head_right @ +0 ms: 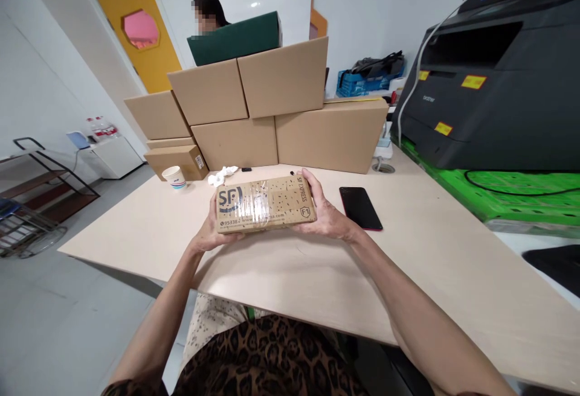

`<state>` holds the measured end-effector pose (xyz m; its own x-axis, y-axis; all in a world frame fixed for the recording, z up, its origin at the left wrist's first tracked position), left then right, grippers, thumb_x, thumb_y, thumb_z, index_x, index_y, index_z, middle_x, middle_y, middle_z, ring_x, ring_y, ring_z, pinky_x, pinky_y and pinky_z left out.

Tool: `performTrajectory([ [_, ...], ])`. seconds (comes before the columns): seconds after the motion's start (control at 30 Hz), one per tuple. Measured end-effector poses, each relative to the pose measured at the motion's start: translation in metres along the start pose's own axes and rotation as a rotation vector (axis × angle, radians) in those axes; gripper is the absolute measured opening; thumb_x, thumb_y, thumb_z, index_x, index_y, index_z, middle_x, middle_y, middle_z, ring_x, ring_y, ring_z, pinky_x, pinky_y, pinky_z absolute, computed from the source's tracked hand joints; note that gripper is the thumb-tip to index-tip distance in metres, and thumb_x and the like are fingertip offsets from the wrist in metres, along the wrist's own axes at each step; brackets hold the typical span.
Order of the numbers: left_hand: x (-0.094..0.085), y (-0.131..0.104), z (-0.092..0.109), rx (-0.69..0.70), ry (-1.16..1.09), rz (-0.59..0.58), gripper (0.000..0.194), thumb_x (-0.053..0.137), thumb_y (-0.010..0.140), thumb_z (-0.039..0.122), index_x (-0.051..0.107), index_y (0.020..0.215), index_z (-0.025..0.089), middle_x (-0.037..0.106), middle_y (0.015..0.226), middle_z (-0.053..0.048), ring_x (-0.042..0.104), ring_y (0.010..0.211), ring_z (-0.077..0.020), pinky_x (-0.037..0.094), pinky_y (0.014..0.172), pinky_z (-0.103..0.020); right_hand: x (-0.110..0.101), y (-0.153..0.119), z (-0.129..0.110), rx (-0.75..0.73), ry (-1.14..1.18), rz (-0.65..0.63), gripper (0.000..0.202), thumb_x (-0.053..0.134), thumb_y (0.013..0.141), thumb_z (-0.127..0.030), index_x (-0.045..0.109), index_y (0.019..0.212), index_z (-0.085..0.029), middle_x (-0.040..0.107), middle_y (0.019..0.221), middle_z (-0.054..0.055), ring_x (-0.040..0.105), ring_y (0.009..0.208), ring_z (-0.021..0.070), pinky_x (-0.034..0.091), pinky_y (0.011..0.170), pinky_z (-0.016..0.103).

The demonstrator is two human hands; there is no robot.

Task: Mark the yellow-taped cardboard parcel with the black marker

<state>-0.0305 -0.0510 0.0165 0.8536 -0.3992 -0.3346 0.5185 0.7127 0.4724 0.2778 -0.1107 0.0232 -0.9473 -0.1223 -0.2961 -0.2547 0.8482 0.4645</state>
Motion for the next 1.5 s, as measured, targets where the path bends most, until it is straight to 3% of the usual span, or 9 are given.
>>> performTrajectory([
  [0.23,0.003,-0.005,0.000,0.037,0.057,0.061,0.128,0.096,0.060,0.045,0.017,0.159,0.028,0.039,0.156,-0.020,0.046,0.145,-0.0410,0.040,0.120,-0.062,-0.002,0.001,0.005,0.006,-0.028,-0.021,0.138,0.090,0.070,-0.041,-0.008,0.167,-0.037,0.011,0.177,0.015,0.024,0.160,0.0370,0.032,0.124,0.060],
  [0.4,-0.006,-0.007,-0.008,0.026,0.056,0.155,0.129,0.098,0.056,0.051,0.020,0.156,0.028,0.041,0.154,-0.019,0.047,0.144,-0.0403,0.042,0.119,-0.060,-0.016,0.001,0.013,-0.046,-0.140,-0.001,0.120,0.085,0.075,-0.044,0.007,0.166,-0.039,0.016,0.176,0.013,0.016,0.162,0.0381,0.022,0.125,0.068],
  [0.63,-0.040,-0.013,-0.023,-0.029,-0.045,0.476,0.117,0.100,0.050,0.048,0.037,0.147,0.024,0.051,0.149,-0.016,0.049,0.143,-0.0380,0.042,0.119,-0.055,-0.052,0.003,0.037,0.069,-0.134,0.533,0.081,0.072,0.083,-0.058,0.040,0.153,-0.030,0.053,0.153,0.017,0.057,0.133,0.0328,0.050,0.106,0.056],
  [0.73,-0.046,-0.015,-0.027,-0.044,-0.183,0.549,0.112,0.099,0.051,0.048,0.042,0.144,0.023,0.056,0.145,-0.014,0.053,0.139,-0.0376,0.043,0.118,-0.056,-0.054,0.012,0.045,0.227,-0.399,0.534,0.051,0.055,0.095,-0.053,0.060,0.133,-0.019,0.069,0.130,0.017,0.067,0.109,0.0282,0.054,0.096,0.046],
  [0.87,-0.043,-0.017,-0.029,-0.062,-0.243,0.519,0.112,0.100,0.049,0.041,0.043,0.144,0.023,0.058,0.143,-0.014,0.054,0.138,-0.0384,0.043,0.118,-0.056,-0.036,0.042,0.056,0.444,-0.712,0.304,0.030,0.047,0.100,-0.032,0.070,0.112,-0.016,0.075,0.120,0.016,0.069,0.108,0.0260,0.050,0.098,0.037],
  [1.0,-0.035,-0.018,-0.027,-0.043,-0.189,0.447,0.118,0.101,0.048,0.042,0.038,0.147,0.026,0.051,0.152,-0.015,0.045,0.147,-0.0399,0.040,0.121,-0.056,-0.012,0.077,0.072,0.536,-0.761,0.240,0.022,0.056,0.097,-0.027,0.073,0.102,-0.014,0.071,0.124,0.023,0.067,0.118,0.0332,0.047,0.099,0.039],
  [1.13,-0.026,-0.018,-0.022,-0.009,-0.118,0.335,0.126,0.100,0.049,0.048,0.031,0.153,0.028,0.047,0.154,-0.016,0.045,0.146,-0.0413,0.041,0.120,-0.058,-0.002,0.099,0.089,0.665,-0.725,0.259,0.017,0.061,0.091,-0.020,0.074,0.097,-0.012,0.069,0.124,0.027,0.067,0.119,0.0382,0.048,0.096,0.043],
  [1.27,-0.018,-0.019,-0.019,0.002,-0.083,0.266,0.130,0.100,0.051,0.050,0.027,0.156,0.029,0.044,0.155,-0.016,0.045,0.145,-0.0418,0.041,0.120,-0.060,-0.012,0.103,0.100,0.753,-0.597,0.324,0.011,0.067,0.081,-0.014,0.071,0.072,-0.019,0.074,0.086,0.018,0.072,0.103,0.0362,0.052,0.083,0.040],
  [1.5,-0.007,-0.022,-0.021,0.023,-0.081,0.250,0.134,0.098,0.053,0.050,0.019,0.159,0.029,0.041,0.157,-0.017,0.044,0.146,-0.0415,0.038,0.121,-0.060,-0.034,0.074,0.090,0.649,-0.197,0.505,0.030,0.078,0.066,-0.012,0.051,0.055,-0.024,0.050,0.043,-0.003,0.057,0.046,0.0171,0.044,0.045,0.027],
])
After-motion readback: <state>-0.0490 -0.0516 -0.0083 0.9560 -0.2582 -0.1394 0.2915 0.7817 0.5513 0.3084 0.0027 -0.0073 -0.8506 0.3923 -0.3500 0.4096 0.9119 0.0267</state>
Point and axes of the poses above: each hand's wrist, its own y-axis towards the middle knuckle, its own x-axis out of the palm, z = x × y, the point moved 3 cm from there along y, towards the middle knuckle
